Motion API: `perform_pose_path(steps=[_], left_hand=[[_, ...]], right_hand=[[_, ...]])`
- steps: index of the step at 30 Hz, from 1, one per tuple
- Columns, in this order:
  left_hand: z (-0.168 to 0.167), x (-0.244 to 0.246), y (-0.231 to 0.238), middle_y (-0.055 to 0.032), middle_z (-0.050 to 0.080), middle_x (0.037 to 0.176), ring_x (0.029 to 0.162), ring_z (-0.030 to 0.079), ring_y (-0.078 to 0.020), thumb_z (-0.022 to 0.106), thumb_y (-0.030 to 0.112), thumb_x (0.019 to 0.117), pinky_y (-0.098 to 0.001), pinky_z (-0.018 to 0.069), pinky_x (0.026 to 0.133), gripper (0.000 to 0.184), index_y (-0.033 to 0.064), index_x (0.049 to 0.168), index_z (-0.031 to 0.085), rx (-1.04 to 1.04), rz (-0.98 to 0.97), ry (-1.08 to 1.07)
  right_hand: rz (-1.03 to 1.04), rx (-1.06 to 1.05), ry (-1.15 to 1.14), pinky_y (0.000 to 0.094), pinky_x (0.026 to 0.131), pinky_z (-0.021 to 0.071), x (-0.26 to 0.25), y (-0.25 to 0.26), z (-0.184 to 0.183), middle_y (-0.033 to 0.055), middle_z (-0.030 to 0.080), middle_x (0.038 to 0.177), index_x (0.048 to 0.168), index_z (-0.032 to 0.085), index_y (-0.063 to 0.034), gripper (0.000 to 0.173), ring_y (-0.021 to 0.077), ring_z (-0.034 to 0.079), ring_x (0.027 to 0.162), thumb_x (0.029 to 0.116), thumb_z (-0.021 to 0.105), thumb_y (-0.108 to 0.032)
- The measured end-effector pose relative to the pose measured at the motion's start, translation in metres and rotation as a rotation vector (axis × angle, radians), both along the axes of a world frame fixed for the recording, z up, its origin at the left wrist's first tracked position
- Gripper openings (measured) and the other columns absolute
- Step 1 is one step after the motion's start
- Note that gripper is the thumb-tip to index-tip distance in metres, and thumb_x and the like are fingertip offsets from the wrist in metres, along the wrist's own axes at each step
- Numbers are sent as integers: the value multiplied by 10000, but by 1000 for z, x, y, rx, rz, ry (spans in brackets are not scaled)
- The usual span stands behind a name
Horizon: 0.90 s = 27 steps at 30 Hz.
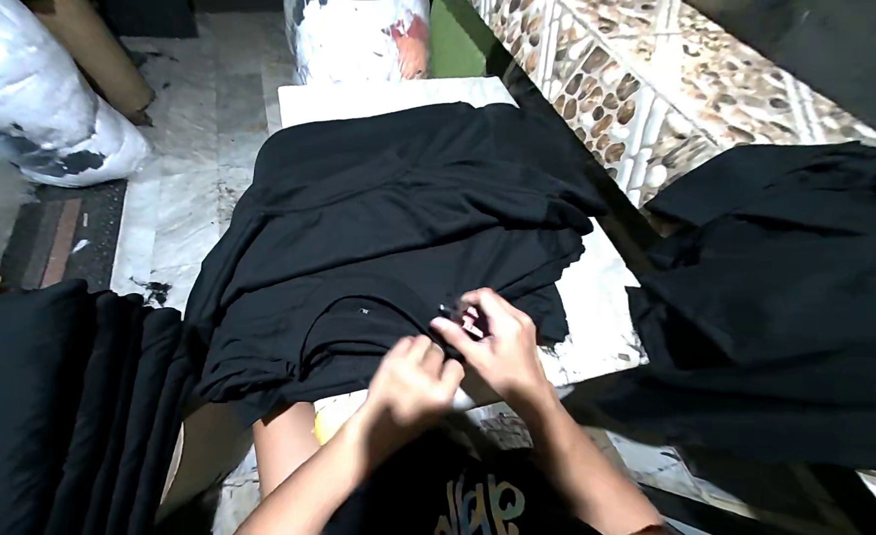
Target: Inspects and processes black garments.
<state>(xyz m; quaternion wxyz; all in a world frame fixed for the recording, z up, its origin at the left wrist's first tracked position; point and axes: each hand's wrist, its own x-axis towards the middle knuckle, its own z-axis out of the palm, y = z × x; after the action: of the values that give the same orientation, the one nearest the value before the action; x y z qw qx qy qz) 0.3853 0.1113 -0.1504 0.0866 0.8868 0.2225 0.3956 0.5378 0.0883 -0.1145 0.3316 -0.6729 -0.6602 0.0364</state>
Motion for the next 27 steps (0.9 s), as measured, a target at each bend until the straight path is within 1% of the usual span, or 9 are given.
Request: perform_pose_path(steps=[2,4,6,9,11,14,17,21,27], left_hand=[[-8,6,-6,-148,705,747,742,727,-291,602,-14,859,-378,587,659,139,8,755,692,141,98,142],[-8,4,-3,-134,681,746,706,701,-274,611,-26,855,-328,558,578,101,-3,802,694,110,203,139],[-3,0,0,-136,668,769,702,689,-284,634,60,920,-344,557,568,135,-44,956,712,-69,285,43],[5,-12,13,-98,626,733,675,598,-213,619,247,987,-348,516,685,349,-75,1102,687,-541,195,-151],[4,-12,21,-73,600,736,680,559,-155,628,294,984,-303,482,684,360,-58,1035,687,-682,159,-207],[4,-9,18,-133,674,772,716,654,-211,608,132,976,-330,537,716,227,-56,896,707,-577,167,-223],[0,-20,11,-118,700,773,764,664,-133,558,48,968,-233,521,771,229,-50,843,723,-533,54,-373],[1,-37,9,-44,640,761,731,563,29,530,61,974,-109,457,701,240,-60,854,700,-666,45,-462],[14,-18,20,-161,597,1148,799,568,-100,675,209,961,-220,481,697,300,-28,1140,717,-870,110,-235]], right_hand=[[15,-400,-85,550,639,468,-9,9,19,192,653,741,875,686,38,441,374,659,725,940,706,-398],[13,-480,-121,602,691,483,-14,14,22,237,684,787,924,709,45,215,438,688,801,947,686,-168],[34,-183,-28,494,594,502,-12,10,6,174,673,717,919,724,45,111,321,665,651,869,644,-12],[75,88,613,85,579,449,-14,6,-16,-96,620,736,977,677,6,117,-95,514,599,968,564,-22],[58,38,1130,98,454,359,-21,5,-20,-146,564,613,944,637,-99,178,-81,424,467,979,502,10],[5,-93,1473,126,399,337,-20,2,-19,-121,496,503,909,618,-123,267,-41,379,386,1005,414,20],[-40,-161,1562,123,399,355,-16,-1,-19,-107,510,520,958,590,-99,257,-33,392,386,1014,383,44],[-59,-219,1623,123,399,362,-14,1,-19,-104,518,531,986,558,-104,254,-30,397,384,1028,356,45],[-2,-165,1516,116,396,347,-15,2,-17,-112,511,525,972,566,-112,266,-41,389,384,1013,348,34]])
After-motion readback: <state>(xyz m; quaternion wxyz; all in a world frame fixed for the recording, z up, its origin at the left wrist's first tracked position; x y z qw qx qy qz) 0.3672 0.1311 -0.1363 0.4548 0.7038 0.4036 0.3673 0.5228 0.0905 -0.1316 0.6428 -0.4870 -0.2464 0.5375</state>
